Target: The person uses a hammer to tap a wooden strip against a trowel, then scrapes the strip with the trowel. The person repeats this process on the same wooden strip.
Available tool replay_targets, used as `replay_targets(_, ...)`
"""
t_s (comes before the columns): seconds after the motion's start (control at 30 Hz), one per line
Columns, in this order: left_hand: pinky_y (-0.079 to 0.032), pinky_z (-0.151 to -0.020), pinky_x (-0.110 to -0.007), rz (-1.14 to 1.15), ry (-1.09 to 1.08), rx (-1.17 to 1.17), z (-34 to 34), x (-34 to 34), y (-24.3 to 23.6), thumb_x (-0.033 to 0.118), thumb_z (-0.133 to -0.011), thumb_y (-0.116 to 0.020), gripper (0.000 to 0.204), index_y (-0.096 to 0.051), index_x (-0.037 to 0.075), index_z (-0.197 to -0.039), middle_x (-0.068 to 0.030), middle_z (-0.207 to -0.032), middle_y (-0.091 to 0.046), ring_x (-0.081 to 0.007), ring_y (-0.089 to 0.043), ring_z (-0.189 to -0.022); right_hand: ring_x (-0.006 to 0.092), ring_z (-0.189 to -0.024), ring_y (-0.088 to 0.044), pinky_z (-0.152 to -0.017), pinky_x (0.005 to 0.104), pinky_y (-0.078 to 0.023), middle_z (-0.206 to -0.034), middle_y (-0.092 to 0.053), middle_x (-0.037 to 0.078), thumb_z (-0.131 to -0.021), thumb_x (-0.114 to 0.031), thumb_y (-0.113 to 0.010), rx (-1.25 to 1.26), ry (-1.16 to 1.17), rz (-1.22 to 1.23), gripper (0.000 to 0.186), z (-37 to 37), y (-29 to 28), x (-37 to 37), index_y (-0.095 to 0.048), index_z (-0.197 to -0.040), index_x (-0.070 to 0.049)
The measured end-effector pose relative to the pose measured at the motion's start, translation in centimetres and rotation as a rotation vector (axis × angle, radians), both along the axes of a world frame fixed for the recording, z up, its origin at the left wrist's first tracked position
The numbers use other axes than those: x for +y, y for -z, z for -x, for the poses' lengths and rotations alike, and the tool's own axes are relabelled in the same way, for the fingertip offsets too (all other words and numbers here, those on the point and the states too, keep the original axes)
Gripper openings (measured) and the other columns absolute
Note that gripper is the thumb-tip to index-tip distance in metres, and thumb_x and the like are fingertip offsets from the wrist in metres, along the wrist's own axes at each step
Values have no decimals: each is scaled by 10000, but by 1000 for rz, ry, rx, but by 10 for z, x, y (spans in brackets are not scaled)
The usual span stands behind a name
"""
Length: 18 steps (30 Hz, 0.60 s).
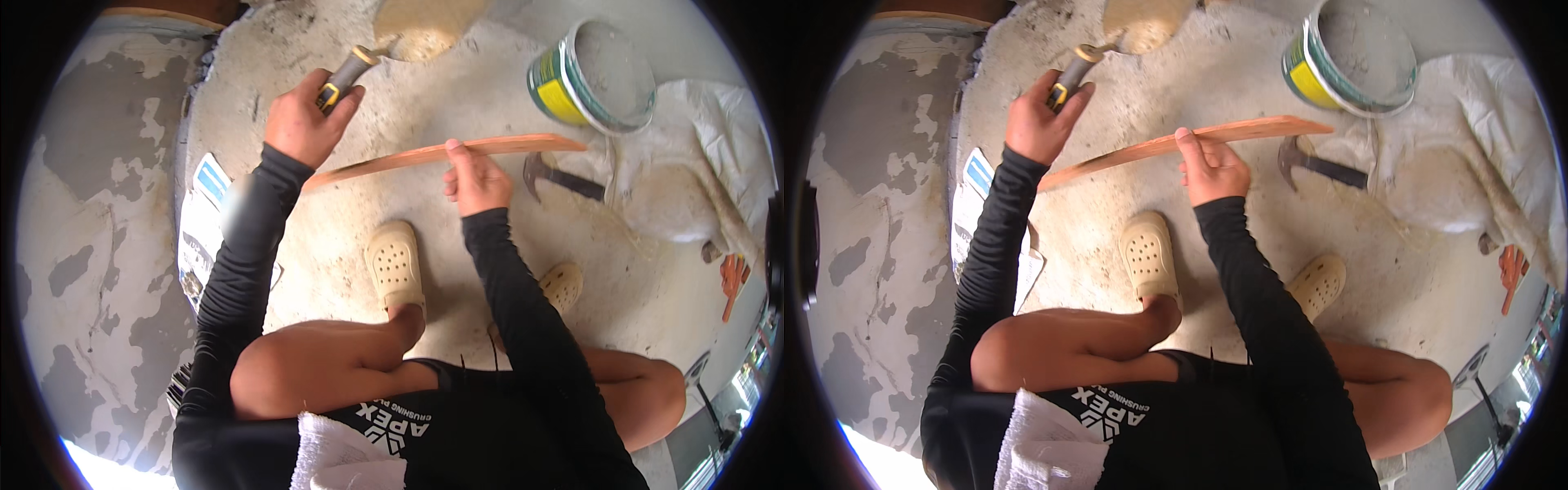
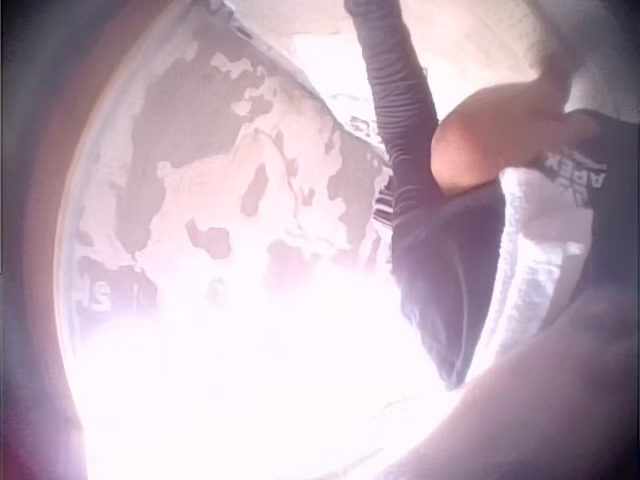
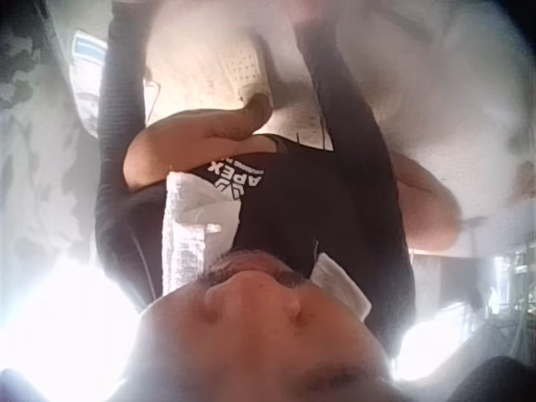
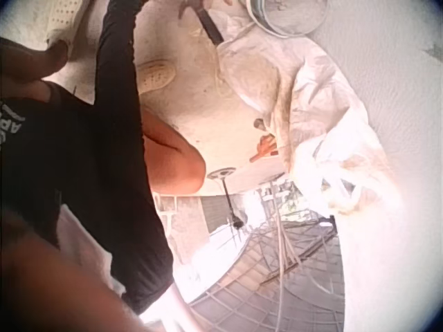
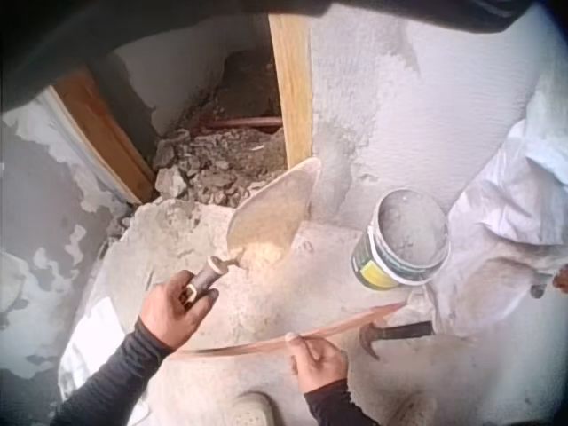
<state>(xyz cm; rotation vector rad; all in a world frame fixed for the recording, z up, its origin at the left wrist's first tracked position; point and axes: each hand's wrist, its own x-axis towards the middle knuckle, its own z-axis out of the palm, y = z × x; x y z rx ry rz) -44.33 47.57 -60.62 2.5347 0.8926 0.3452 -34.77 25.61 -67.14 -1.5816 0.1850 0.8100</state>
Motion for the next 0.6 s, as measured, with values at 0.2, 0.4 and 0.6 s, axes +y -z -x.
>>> replay_targets(0.2,-436,-565,-239,189,-192,-498,6,36,-95,275,-963,-730,288,-660,-2,-995,15,-685,-595,-65,-513,-591,155,-840,-662,-796,300,-546,-967,-709,97,-919,-352,-769,-705,30,-436,498,-96,-105,13,-610,-1188,37)
replay_targets(0.4,-371,-515,-222,370,-268,-633,-2,37,-97,272,-988,-702,256,-611,32,-989,32,-660,-549,-43,-497,-569,182,-1019,-672,-902,311,-539,-1144,-696,122,-963,-173,-710,-584,-309,-410,451,-65,5,76,-533,-1303,64)
replay_targets(0.6,-411,-540,-232,433,-186,-399,12,21,-68,300,-975,-719,296,-620,22,-1003,21,-700,-564,-57,-513,-601,198,-964,-668,-854,339,-525,-1001,-712,119,-1004,-140,-607,-713,-249,-399,175,-54,9,55,-658,-1055,20)
